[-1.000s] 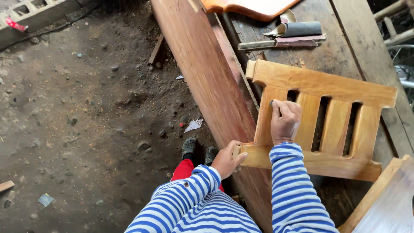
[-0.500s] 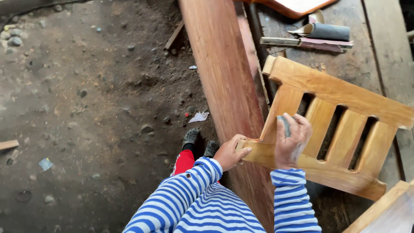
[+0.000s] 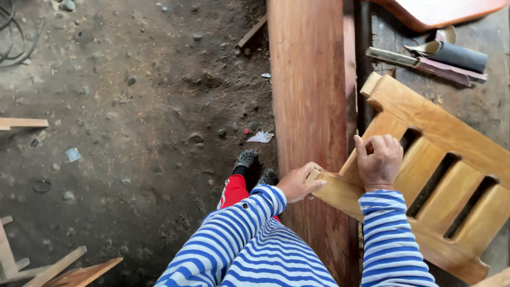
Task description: The person smooths a wooden chair backrest using a sanding block and then switches to a sanding sheet to finish the surface. The person works on the edges and flat surfaces of the wooden piece on a workbench.
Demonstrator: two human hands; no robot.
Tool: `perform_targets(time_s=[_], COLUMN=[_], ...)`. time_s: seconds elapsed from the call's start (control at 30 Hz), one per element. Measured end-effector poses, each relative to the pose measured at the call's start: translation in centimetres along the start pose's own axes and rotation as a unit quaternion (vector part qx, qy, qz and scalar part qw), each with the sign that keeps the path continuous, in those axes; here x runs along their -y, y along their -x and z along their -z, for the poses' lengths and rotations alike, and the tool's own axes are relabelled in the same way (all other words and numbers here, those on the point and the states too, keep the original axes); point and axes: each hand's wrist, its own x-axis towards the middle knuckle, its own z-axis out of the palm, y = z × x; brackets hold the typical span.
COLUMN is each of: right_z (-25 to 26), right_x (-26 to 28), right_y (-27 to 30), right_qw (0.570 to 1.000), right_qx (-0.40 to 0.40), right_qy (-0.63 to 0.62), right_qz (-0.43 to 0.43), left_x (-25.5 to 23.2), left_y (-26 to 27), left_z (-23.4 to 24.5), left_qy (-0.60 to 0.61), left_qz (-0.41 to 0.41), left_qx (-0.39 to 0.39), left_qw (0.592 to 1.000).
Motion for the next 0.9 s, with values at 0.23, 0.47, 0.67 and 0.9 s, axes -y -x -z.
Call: perform_targets(time_s=[0.23,0.47,0.67,0.9], right_z=[0.7,3.2,-0.1,0.5], right_x=[1.2,5.7,-0.2,0.2], right_y=[1.0,0.7,-6.3,-7.0], right_qw=[0.999,0.998,0.991,0.988], right_qx=[-0.043,-0.044,-0.084,-0.110], right_qy=[0.029,0.004,0.107,0.091], right_qz=[-0.017,-0.053,-0.019,-0.066], left_x=[-2.4,-1.4,-1.7,-2.4], left_y=[1.2,0.6,0.9,1.3], left_z=[0.2,-2.7,-2.4,-2.2], left_qy=[-0.083,-0.250,-0.289,-0.312], left_qz=[0.017,0.027,0.036,0.048], left_qx=[-0.001,-0.123,-0.109,-0.095], left_qw=[0.996,0.960,0.951,0.944])
